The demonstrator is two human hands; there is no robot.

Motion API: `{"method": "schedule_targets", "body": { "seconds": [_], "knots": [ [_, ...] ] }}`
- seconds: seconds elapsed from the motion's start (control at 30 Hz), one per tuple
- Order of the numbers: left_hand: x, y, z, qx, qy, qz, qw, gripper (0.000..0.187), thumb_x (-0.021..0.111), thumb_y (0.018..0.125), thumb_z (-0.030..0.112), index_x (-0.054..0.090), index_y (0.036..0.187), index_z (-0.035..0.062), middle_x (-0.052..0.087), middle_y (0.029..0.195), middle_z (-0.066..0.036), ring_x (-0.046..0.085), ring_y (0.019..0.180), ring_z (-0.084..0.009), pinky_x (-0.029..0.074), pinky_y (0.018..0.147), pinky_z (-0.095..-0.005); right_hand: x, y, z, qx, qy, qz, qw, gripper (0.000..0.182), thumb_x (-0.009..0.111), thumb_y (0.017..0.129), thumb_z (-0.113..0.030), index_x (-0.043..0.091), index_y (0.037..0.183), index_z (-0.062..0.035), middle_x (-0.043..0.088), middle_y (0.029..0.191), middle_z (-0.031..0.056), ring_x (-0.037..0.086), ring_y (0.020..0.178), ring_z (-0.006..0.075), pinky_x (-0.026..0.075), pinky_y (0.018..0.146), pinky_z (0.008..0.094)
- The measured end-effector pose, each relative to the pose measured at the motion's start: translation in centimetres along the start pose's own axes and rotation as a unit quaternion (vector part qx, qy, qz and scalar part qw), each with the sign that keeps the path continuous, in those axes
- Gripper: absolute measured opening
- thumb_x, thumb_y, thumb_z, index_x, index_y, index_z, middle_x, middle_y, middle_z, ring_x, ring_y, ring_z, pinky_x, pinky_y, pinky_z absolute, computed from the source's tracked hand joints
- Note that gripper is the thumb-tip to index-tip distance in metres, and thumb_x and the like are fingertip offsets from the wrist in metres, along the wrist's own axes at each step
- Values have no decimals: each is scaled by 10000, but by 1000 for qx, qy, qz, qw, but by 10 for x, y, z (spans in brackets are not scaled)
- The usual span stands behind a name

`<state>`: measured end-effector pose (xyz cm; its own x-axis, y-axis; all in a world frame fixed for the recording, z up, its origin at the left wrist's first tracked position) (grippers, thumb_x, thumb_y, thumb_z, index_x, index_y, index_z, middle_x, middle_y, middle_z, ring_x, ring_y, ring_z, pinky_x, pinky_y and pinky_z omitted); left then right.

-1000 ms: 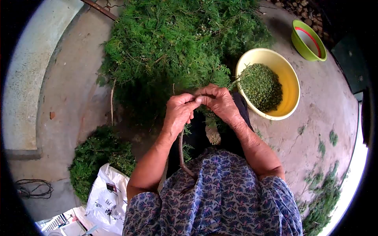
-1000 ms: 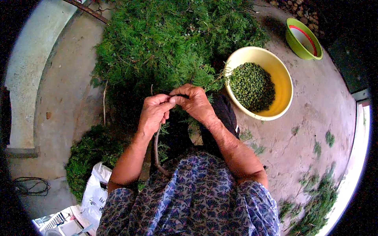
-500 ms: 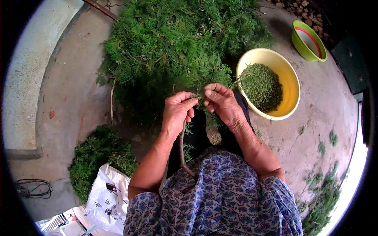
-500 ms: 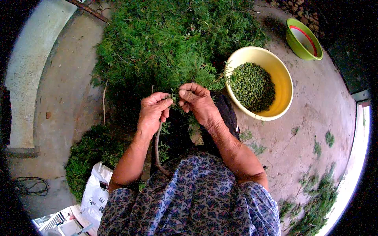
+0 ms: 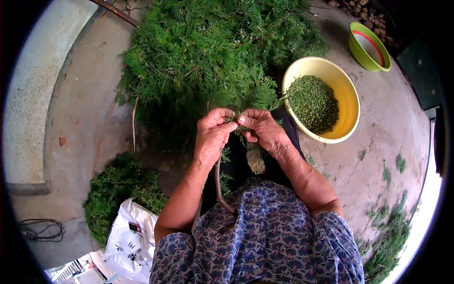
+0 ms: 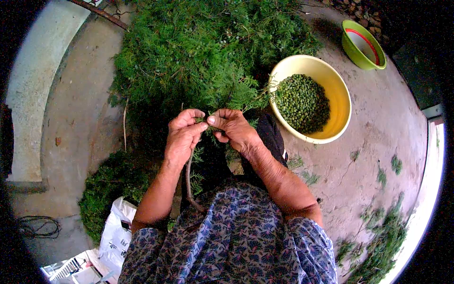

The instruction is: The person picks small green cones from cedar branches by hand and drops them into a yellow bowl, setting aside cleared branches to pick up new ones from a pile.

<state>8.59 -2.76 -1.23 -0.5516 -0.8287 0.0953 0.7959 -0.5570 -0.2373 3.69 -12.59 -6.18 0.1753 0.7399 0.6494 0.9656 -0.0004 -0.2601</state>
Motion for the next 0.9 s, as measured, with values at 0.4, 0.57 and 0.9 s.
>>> {"method": "schedule_targets", "body": {
  "seconds": [0.4,0.57,0.9],
  "knots": [
    [-15,2,16,36,-25,24,999,193,543,814,11,559,1006,25,615,759,-75,378,403,-39,279,339,-178,-103,-31,-90,-191,214,102,953,146,506,875,-65,539,990,18,566,882,99,558,808,196,508,696,264],
    [-41,9,29,52,-42,70,995,205,570,821,33,563,1026,44,611,753,-64,369,403,-38,248,328,-179,-183,-84,-137,-337,255,284,860,288,479,907,-139,444,1091,80,530,1001,205,545,921,286,500,867,357],
    [-51,23,74,159,-40,130,978,200,557,806,-27,553,1005,-4,607,716,-83,405,430,-46,283,352,-179,-264,-117,-143,-321,185,411,833,368,543,873,-129,412,1151,74,496,1102,193,506,1039,344,461,900,431]
  ]
}}
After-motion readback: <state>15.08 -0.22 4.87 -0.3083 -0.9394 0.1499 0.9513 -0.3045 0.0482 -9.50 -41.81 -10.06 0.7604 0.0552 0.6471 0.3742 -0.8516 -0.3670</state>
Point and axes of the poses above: each hand's wrist, its own y-axis towards the middle knuckle, its own x-axis out of the palm, z = x × y, the point moved 8 cm from there along y, towards the middle knuckle
